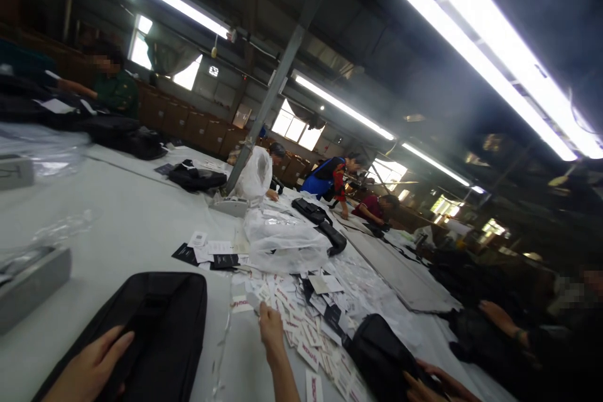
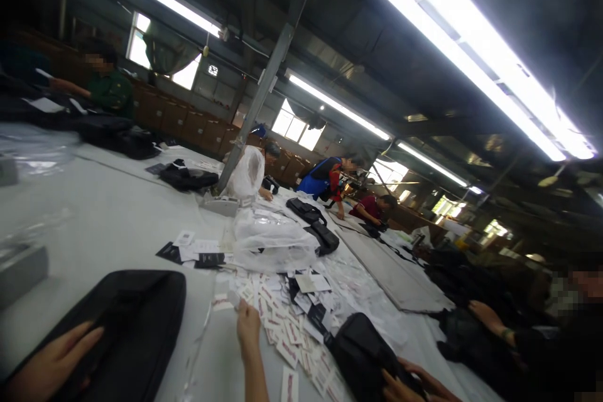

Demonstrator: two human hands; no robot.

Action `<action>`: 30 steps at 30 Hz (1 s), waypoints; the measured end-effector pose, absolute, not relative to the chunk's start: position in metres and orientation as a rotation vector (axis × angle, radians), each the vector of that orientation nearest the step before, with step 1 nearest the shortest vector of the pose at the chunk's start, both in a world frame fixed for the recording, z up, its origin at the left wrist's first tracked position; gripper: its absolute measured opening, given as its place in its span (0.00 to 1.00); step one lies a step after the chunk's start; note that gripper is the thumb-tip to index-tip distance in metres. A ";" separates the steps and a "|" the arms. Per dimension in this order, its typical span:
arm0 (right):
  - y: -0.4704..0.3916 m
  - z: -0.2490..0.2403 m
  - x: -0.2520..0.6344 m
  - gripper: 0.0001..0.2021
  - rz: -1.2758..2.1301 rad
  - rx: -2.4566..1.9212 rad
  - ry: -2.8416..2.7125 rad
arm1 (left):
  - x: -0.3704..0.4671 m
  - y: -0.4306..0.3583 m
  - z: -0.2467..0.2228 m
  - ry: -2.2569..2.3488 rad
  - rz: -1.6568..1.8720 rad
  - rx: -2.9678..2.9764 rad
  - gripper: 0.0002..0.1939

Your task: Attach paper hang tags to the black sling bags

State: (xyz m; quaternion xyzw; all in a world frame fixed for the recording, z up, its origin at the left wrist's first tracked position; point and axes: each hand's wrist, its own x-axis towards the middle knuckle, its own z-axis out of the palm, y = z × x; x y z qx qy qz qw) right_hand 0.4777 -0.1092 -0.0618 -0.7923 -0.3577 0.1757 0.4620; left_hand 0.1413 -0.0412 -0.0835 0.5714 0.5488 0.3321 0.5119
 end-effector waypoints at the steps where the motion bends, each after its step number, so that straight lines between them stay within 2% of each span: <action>1: -0.109 -0.058 0.470 0.20 0.488 -1.911 -0.884 | 0.139 -0.040 -0.077 1.286 0.758 1.335 0.22; 5: -0.109 -0.043 0.426 0.19 0.729 -1.725 -0.938 | 0.133 -0.041 -0.056 1.100 0.722 1.248 0.19; 10: -0.112 -0.026 0.363 0.19 1.036 -1.523 -0.941 | 0.129 -0.042 -0.036 0.967 0.738 1.111 0.21; 17: -0.095 -0.011 0.314 0.08 1.130 -1.574 -1.031 | 0.117 -0.022 0.001 0.729 0.753 0.983 0.19; 21: -0.082 -0.009 0.280 0.09 1.224 -1.521 -1.037 | 0.123 -0.017 0.020 0.605 0.680 1.068 0.20; 24: -0.071 -0.012 0.258 0.12 1.261 -1.425 -0.954 | 0.129 -0.019 0.019 0.552 0.591 1.139 0.20; 30: -0.061 -0.027 0.247 0.10 1.277 -1.326 -0.776 | 0.124 -0.024 -0.022 0.703 0.514 1.070 0.26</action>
